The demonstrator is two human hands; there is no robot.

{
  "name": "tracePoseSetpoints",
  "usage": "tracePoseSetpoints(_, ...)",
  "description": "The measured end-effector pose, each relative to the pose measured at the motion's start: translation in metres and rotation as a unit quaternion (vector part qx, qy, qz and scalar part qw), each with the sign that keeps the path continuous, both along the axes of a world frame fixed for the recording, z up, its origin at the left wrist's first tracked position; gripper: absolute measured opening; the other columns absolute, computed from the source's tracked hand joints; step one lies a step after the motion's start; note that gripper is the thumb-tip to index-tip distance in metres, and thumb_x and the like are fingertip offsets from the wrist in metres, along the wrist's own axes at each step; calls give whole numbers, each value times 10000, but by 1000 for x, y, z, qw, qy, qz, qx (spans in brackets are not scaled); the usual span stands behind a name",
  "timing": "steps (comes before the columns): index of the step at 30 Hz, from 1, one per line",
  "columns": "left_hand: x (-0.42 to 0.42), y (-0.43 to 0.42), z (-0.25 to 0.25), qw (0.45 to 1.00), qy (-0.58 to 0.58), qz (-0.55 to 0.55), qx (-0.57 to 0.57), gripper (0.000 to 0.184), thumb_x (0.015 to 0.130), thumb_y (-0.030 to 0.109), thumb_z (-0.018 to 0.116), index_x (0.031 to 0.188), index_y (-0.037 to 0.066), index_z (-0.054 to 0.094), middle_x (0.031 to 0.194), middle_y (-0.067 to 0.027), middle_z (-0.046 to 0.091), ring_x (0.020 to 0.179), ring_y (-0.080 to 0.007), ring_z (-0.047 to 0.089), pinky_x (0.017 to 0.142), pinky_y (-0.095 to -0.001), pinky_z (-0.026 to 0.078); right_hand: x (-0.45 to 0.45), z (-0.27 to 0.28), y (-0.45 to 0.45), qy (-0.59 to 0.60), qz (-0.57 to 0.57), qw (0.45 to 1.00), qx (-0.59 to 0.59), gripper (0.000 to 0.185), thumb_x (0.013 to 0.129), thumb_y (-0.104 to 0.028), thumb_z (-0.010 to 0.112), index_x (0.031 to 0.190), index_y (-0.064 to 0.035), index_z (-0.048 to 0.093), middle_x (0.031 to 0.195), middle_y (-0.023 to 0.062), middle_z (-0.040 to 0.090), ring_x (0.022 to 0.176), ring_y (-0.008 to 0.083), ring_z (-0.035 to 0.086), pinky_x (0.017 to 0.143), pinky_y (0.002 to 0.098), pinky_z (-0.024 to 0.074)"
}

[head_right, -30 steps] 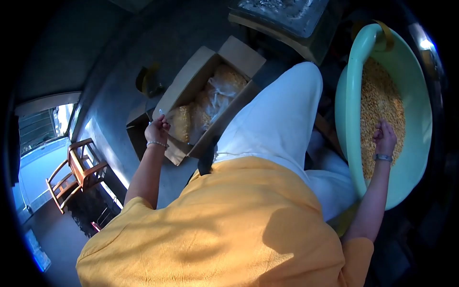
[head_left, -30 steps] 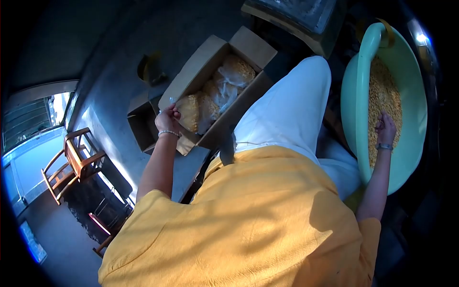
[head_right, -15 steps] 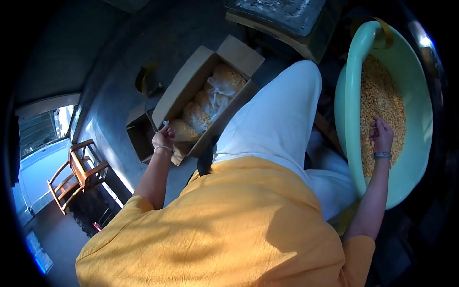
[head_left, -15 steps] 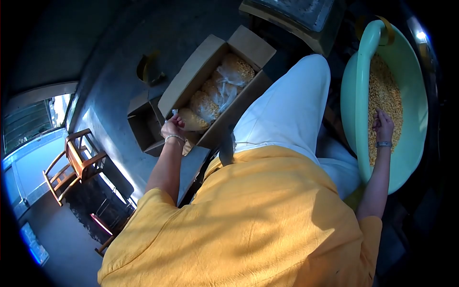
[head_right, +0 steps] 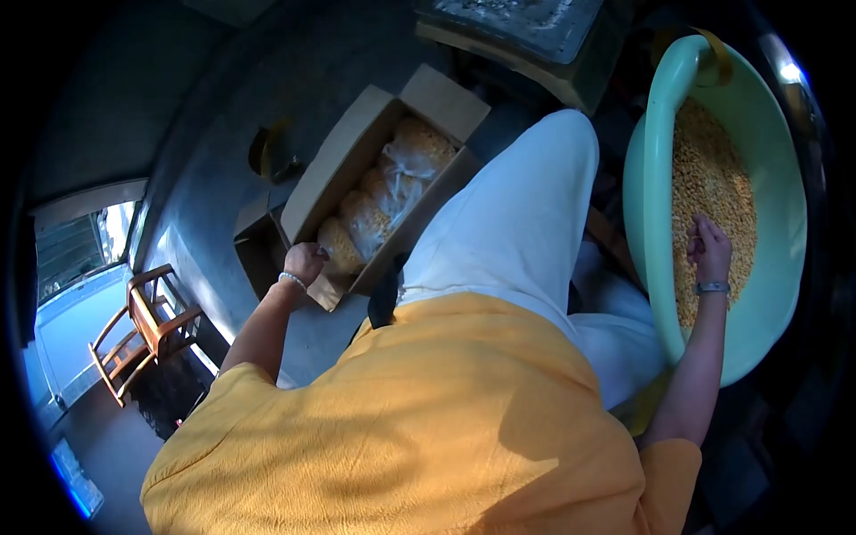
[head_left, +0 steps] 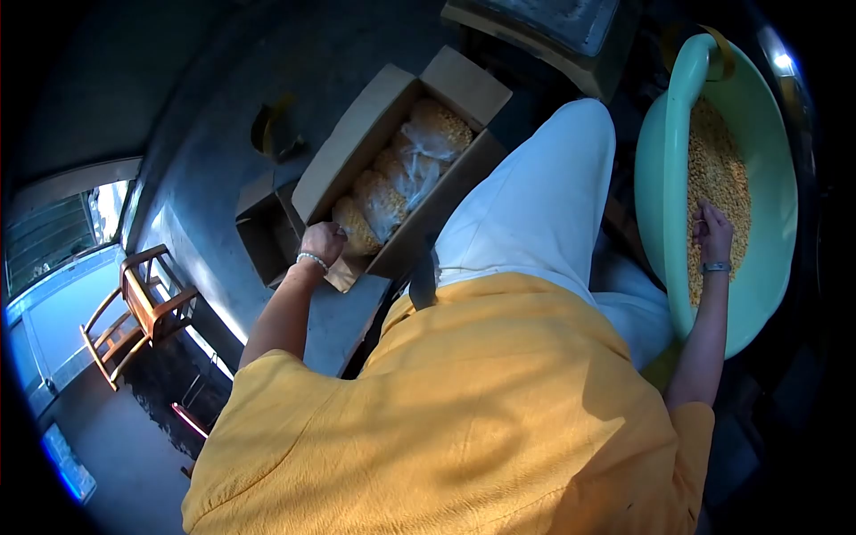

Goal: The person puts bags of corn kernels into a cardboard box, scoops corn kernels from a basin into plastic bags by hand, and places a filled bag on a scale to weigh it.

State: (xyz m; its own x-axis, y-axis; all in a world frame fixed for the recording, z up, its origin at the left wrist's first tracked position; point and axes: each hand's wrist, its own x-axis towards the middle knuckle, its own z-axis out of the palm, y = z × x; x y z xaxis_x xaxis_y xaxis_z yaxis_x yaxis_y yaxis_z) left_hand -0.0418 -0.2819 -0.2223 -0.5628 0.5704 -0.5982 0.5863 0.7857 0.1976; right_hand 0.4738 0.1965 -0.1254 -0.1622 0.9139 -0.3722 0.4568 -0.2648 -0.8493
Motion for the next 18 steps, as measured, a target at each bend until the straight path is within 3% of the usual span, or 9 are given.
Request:
tracePoseSetpoints(3,14,-18,-25,989,-47,138,-5,240,722,243,583,818,33,650,820,-193,626,797,-373,587,725,-426,467,-1,-1,-1,-3,2,1000,-6,229,888,-190,518,1027,-28,603,724,14,598,467,67,505,348,198,372)
tracePoseSetpoints(7,25,-13,-13,997,65,-39,-25,217,739,226,551,849,69,652,858,-182,626,831,-334,601,729,-407,477,1,-1,-1,-17,7,1000,-13,233,889,-192,515,1027,-26,602,726,20,600,472,68,511,351,195,380)
tracePoseSetpoints(11,18,-4,-4,956,133,-239,-105,188,749,219,549,844,107,667,910,-111,639,952,-265,565,781,-372,436,5,-6,1,-15,18,1000,-13,234,887,-188,516,1026,-20,600,727,25,601,476,69,516,354,189,387)
tracePoseSetpoints(12,21,10,6,942,110,-264,-178,202,775,230,540,878,121,675,945,-64,642,1010,-234,528,808,-386,393,6,-7,2,-11,22,1000,-18,236,887,-187,515,1029,-18,599,728,24,601,477,69,516,355,188,388)
tracePoseSetpoints(15,22,28,-7,831,57,-482,-272,213,802,231,531,919,128,677,1021,-41,630,1000,-225,535,806,-425,372,7,-6,1,-8,26,999,-31,242,888,-186,512,1037,-13,595,732,24,600,479,70,516,357,187,391)
tracePoseSetpoints(16,27,39,-7,788,44,-528,-314,240,834,242,522,1002,139,659,1090,-29,612,1022,-216,538,816,-443,353,6,-5,-1,-10,24,999,-34,244,890,-185,510,1041,-13,593,734,24,600,479,71,516,359,188,393)
tracePoseSetpoints(18,30,49,-17,763,2,-544,-349,269,843,253,523,1066,150,633,1122,-38,598,1055,-221,529,825,-442,362,5,-2,-3,-12,22,999,-39,246,892,-181,506,1047,-11,591,736,23,599,480,72,517,360,190,396)
